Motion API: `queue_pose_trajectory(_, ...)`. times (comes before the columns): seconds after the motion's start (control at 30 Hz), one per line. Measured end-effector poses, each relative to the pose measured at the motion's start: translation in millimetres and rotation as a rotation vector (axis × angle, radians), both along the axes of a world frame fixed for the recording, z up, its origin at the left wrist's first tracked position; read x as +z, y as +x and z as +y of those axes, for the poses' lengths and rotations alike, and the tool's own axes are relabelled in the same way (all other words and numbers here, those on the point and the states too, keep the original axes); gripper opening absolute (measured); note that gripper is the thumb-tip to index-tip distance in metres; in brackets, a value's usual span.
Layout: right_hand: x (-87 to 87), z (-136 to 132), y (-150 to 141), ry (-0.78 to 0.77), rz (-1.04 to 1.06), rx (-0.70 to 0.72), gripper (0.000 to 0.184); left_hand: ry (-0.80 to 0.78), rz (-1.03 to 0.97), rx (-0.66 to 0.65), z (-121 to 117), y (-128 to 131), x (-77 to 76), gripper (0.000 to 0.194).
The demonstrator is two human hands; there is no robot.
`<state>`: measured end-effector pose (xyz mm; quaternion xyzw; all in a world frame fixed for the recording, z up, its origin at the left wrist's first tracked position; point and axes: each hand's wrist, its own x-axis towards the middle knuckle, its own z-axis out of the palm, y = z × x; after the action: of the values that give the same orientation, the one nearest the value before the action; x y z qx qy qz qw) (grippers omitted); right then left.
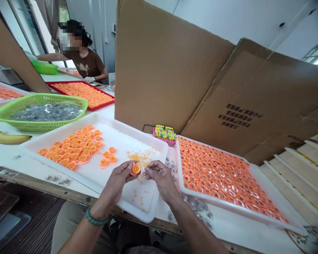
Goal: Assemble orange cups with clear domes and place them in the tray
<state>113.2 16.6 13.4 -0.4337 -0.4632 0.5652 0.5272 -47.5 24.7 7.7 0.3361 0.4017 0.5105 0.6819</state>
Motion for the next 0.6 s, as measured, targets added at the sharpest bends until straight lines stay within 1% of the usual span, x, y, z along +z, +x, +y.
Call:
queue_pose_trajectory(0.1,-2.4,3.7,-6.5,-0.019,0.058,0.029,0.034,-0.004,0.002,0.025,-0.2,-0.3,-1.1,0.035)
queue_pose_trajectory(0.13,-3.3,4.7,-7.9,-0.010,0.055,0.029,0.034,-0.003,-0.003,0.033,-0.3,-0.4,-1.2,0.035)
queue_pose_trajectory(0.27,-6.6,8.4,-10.6,0.043,0.014,-0.034,0.020,0.009,-0.025,0.049,-0.8,-0.8,-0.9,0.032)
queue_pose_trajectory(0.33,-7.7,10.1,-11.5,0.049,0.048,-0.044,0.021,0.006,-0.021,0.061,-0.8,-0.6,-0.4,0.032)
queue_pose_trajectory(0.43,-8.3,12.1,-13.8,0.054,0.079,-0.004,0.025,0.003,-0.007,0.079,-0.8,0.0,0.3,0.032)
queue_pose_trajectory(0.6,-5.9,11.7,-18.8,0.011,0.047,0.018,0.022,0.028,-0.011,0.069,-1.3,-0.1,0.3,0.031)
